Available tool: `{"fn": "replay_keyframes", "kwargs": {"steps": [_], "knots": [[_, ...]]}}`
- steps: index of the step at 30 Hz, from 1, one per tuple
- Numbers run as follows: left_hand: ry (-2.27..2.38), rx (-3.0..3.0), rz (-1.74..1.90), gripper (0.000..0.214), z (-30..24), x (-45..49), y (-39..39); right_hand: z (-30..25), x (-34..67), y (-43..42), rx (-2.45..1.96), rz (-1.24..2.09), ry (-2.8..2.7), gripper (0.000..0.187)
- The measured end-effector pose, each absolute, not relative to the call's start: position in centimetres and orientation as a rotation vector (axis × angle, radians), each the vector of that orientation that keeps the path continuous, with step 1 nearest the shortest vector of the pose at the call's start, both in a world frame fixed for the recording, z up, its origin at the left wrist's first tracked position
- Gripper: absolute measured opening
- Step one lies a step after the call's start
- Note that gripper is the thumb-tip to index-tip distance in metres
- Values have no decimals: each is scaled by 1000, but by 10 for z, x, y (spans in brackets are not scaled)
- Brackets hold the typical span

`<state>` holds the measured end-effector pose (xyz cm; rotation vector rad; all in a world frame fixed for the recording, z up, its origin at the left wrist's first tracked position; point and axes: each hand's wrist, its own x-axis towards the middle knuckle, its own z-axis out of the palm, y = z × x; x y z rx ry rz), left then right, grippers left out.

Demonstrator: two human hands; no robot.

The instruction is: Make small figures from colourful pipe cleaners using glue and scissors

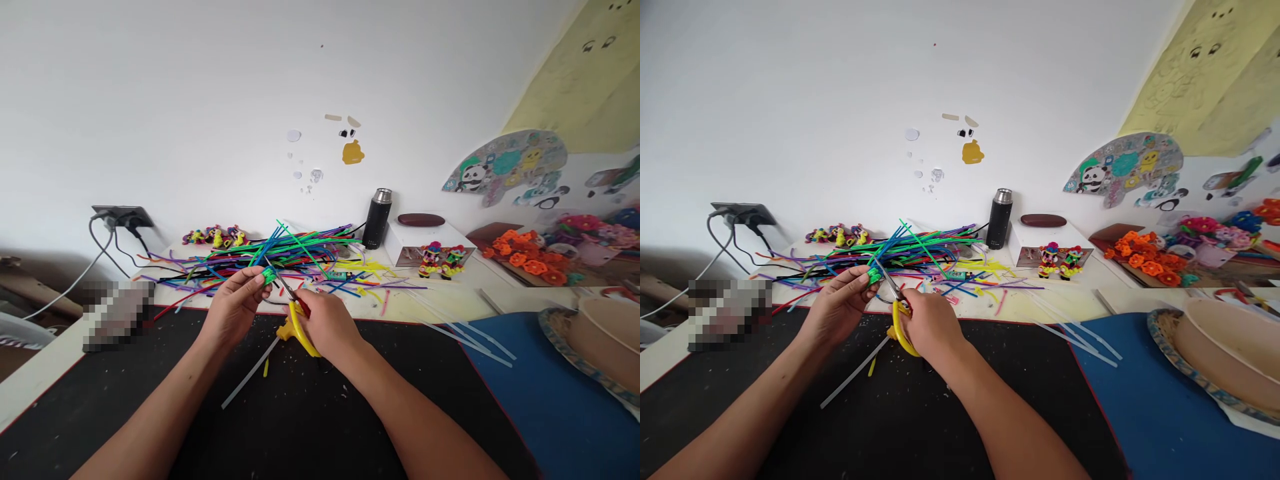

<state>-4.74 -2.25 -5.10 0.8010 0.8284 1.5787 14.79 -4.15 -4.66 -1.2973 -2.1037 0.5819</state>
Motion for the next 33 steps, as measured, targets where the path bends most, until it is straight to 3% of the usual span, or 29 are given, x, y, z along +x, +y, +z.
{"fn": "replay_keyframes", "kwargs": {"steps": [5,11,19,22,28,33], "knots": [[804,799,1543,31,-52,-49,-22,-49,150,-39,-1229,766,-1878,23],[785,769,1514,32,-53,-50,-22,-55,150,-31,-925,1527,-1389,60],[771,739,1516,32,-54,-50,-21,-41,153,-33,-756,1602,-1331,85],[781,746,1521,31,-55,-51,-20,-43,151,-32,-865,1534,-1360,80],[803,785,1616,33,-58,-51,-21,-49,150,-39,-1094,1163,-1655,47],[821,832,1680,37,-54,-49,-23,-43,151,-44,-1202,934,-1814,41]]}}
